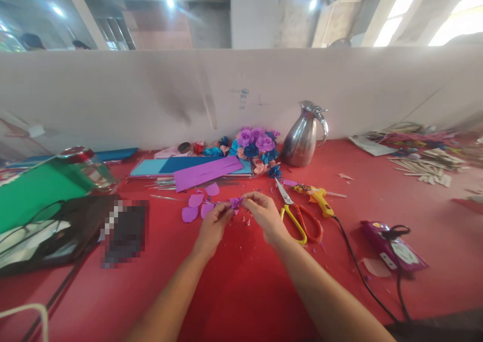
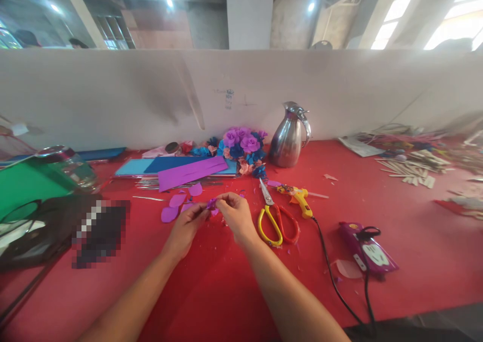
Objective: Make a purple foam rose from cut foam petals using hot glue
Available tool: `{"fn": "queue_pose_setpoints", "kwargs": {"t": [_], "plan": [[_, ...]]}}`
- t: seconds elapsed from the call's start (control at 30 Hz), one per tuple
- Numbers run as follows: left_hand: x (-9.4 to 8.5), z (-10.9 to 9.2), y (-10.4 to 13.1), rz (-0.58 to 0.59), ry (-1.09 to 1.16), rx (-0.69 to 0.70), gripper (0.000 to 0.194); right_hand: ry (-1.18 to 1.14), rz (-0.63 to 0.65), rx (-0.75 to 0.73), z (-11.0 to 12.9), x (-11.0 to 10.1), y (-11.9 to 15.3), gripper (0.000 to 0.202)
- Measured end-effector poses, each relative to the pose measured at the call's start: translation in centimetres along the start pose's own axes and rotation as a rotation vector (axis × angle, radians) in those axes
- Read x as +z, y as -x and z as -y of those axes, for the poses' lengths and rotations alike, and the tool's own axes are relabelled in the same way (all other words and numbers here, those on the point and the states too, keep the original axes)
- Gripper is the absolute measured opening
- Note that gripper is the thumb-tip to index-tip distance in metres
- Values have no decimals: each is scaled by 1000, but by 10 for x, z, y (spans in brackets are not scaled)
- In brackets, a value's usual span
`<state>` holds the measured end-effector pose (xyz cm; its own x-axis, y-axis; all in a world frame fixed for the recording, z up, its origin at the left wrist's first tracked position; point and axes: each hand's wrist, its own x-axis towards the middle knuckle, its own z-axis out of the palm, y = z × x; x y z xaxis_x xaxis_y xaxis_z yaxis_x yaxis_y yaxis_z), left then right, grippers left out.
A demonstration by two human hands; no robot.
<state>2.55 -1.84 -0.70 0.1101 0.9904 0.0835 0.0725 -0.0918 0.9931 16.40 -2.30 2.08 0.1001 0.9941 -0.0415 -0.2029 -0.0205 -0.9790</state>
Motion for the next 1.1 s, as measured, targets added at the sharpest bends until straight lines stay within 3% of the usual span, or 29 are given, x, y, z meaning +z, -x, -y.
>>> {"fn": "queue_pose_setpoints", "kwargs": {"t": [0.23,0.43,0.7,1.1], "plan": [[-3,-1,0,85,-31,2,24,-48,48,33,8,-2,1,10],[-5,-2,0,82,-22,19,31,-51,56,62,12,-2,1,10],[-8,-2,0,65,-92,59,30,41,82,-51,7,-5,0,12],[-11,-6,1,64,-101,94,26,-8,136,5,6,-8,-1,15]]}}
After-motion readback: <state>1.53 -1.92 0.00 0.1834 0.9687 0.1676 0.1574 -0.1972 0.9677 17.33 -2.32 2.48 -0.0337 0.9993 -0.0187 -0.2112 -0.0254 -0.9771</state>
